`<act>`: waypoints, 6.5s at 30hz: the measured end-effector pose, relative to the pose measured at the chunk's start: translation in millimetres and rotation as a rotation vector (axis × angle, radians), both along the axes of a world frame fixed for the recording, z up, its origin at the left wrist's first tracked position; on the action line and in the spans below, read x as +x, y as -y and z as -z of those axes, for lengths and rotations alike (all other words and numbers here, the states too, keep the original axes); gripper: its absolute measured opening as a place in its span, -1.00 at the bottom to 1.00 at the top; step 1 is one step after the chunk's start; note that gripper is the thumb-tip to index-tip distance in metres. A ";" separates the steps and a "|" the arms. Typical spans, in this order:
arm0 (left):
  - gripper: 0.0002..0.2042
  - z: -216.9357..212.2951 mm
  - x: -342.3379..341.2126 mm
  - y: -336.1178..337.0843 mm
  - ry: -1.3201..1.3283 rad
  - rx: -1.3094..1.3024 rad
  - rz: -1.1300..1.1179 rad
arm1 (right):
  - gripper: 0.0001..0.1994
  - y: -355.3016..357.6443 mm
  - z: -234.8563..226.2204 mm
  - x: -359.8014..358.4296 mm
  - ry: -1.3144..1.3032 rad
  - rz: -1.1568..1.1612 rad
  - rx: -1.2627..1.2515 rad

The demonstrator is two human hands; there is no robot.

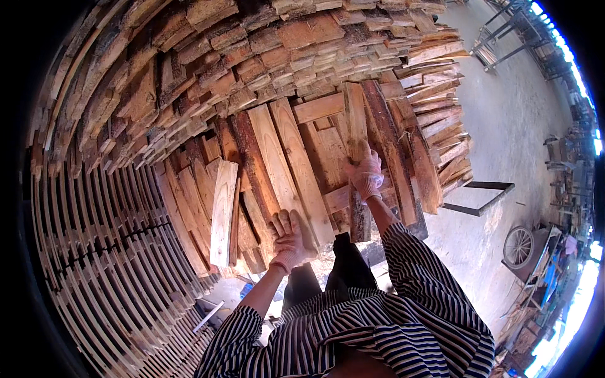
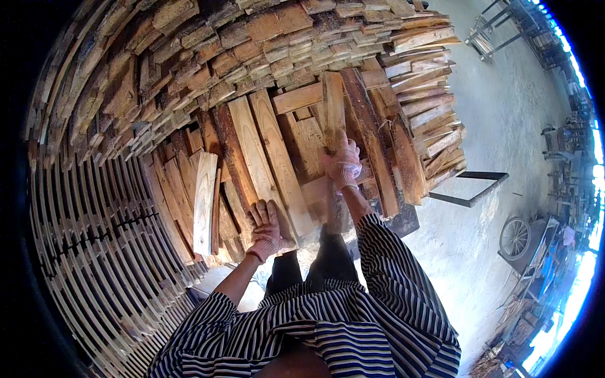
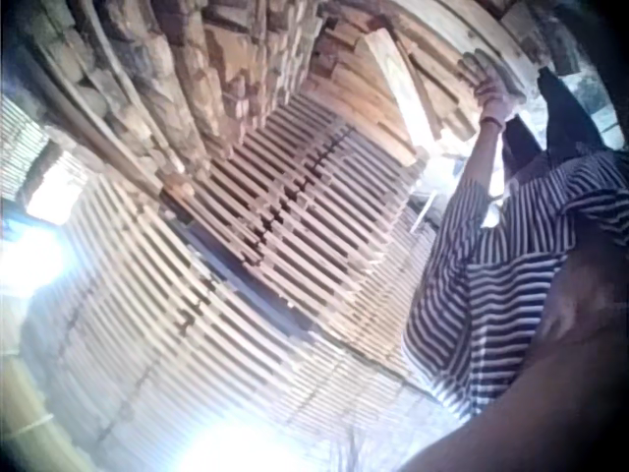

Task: The person lifts bundles of wooden planks from a large pile and places them onto a metal rack. The person repeatedly picks up wood, moves it, and stacks it on the rack, wearing gloves for protection.

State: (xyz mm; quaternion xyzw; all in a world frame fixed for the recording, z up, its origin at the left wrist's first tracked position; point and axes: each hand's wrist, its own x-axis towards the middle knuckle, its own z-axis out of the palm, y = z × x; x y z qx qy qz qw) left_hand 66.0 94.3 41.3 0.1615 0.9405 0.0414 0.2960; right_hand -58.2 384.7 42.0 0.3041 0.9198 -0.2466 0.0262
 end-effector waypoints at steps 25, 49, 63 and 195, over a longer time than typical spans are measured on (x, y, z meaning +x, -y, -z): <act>-0.42 -93.2 -111.4 80.5 0.505 1.303 -1.301 | -0.11 207.9 -37.9 102.5 -0.103 -0.571 -0.886; -0.41 -25.2 -69.5 39.6 -0.069 1.344 -1.251 | -0.20 129.6 4.0 -7.1 -0.120 -0.337 -0.317; -0.69 -5.4 -118.7 -47.8 0.592 1.461 -1.376 | -0.17 -60.3 2.2 2.5 0.082 -0.118 0.341; 0.26 4.2 -158.2 -116.0 -0.254 -0.033 0.883 | -0.15 228.9 81.3 279.6 -0.241 0.505 -1.408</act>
